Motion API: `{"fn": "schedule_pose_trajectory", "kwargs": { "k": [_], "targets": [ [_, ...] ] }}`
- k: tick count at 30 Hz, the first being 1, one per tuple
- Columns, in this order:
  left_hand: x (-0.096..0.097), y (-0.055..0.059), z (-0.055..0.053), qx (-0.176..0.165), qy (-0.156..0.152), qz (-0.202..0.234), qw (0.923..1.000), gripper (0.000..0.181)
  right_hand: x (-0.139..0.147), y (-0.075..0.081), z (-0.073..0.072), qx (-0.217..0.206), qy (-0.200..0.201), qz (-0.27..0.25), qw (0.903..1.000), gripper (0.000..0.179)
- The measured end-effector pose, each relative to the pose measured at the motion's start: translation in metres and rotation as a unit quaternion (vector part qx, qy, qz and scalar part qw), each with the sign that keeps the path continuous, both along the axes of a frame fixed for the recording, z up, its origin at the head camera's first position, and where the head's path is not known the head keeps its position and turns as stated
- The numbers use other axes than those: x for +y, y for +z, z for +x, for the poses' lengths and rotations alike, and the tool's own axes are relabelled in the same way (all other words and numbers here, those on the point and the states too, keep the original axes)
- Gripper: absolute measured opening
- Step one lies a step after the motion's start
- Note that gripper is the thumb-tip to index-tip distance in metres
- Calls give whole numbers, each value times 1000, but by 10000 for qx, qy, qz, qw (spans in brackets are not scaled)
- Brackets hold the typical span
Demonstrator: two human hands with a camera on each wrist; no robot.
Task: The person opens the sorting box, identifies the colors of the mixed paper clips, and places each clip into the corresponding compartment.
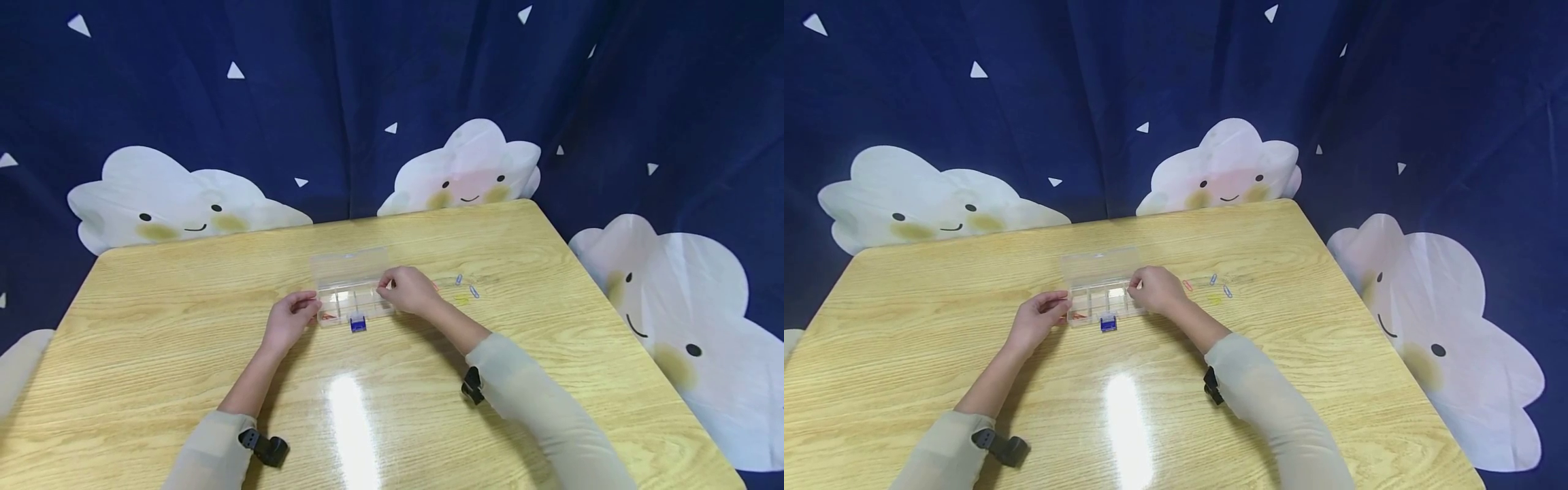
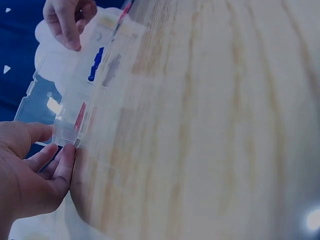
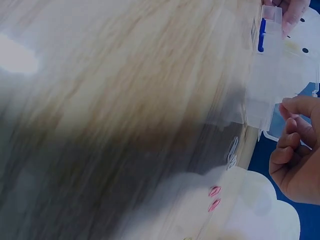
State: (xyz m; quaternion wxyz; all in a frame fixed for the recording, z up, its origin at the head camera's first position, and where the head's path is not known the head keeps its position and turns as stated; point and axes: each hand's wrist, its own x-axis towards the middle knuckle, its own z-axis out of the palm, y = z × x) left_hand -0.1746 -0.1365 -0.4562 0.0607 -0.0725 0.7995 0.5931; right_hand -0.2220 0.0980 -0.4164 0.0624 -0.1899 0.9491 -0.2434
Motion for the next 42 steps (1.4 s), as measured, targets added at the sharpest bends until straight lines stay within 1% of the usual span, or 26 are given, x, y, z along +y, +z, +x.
{"fn": "schedule_pose_trajectory", "kwargs": {
  "k": [7,13,22,28,38,42],
  "targets": [
    [-2,1,0,-55,2,-20,10000,35,8,-3,0,17,-71,-71,9999,13],
    [-2,1,0,3,-23,-7,10000,35,15,-2,1,-20,-215,-166,9996,14],
    [0,0,0,81,3,46,10000,35,29,-3,0,14,-329,-117,9994,15],
    [-1,0,0,59,-15,11,10000,35,40,-3,-1,-124,-463,-190,9987,14],
    [-1,0,1,89,-50,10,9999,36,57,-4,-2,-75,-540,-269,9982,15],
    [-1,1,1,64,-39,6,10000,36,63,-3,-1,-170,-572,-362,9976,16]
  ]
}}
